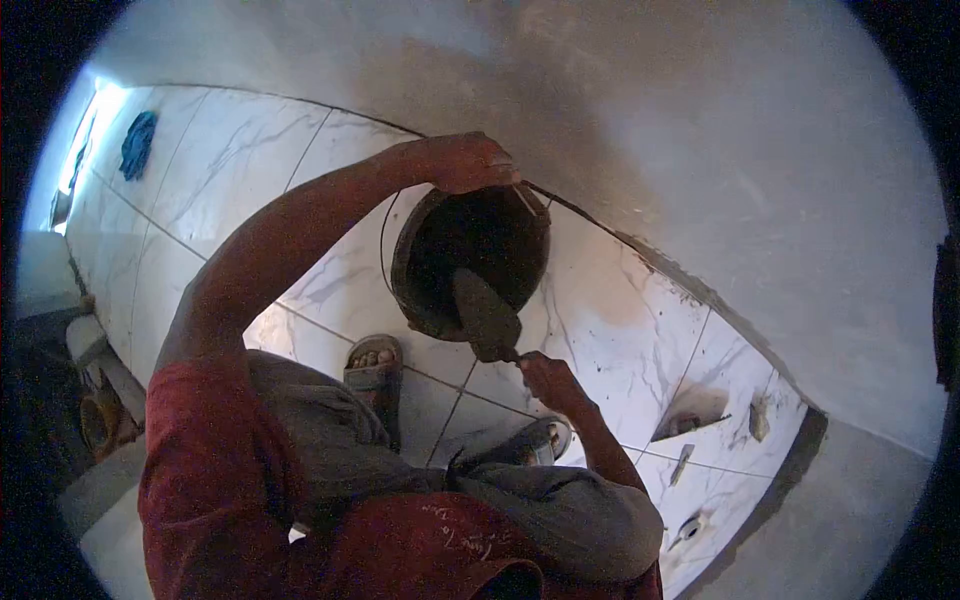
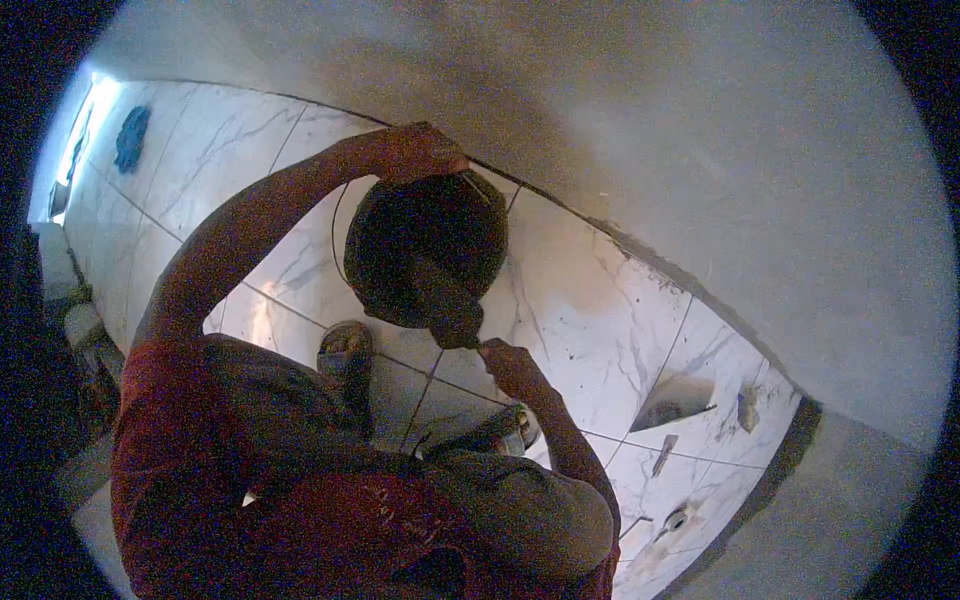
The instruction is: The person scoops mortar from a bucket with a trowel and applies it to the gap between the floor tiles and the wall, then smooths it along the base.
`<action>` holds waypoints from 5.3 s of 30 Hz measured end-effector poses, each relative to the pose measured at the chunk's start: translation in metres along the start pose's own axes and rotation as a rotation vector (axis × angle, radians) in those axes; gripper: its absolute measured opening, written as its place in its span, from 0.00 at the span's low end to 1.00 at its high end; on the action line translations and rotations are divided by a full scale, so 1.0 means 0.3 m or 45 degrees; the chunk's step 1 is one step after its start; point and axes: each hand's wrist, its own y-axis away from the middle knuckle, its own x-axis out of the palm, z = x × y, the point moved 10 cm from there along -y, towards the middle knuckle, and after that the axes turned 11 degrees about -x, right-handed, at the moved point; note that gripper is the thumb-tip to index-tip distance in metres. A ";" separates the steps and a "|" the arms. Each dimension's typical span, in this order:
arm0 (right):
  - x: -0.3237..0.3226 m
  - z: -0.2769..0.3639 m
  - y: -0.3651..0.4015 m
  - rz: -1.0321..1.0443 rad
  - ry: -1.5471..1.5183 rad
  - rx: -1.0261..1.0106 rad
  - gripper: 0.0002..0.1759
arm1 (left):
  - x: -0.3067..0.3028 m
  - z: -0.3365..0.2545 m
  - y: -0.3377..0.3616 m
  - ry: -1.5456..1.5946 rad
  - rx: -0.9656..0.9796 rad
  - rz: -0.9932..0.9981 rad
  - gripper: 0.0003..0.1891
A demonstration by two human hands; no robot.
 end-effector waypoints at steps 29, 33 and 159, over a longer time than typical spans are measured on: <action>-0.232 0.034 0.177 -0.043 0.667 0.270 0.12 | 0.024 -0.098 -0.072 -0.265 -0.150 -0.094 0.21; -0.288 -0.002 0.124 -0.289 0.892 0.298 0.10 | 0.042 -0.104 -0.080 -0.453 -0.058 -0.161 0.19; -0.832 -0.539 0.312 -0.261 1.156 0.736 0.18 | -0.024 -0.031 -0.004 0.034 -0.341 -0.396 0.19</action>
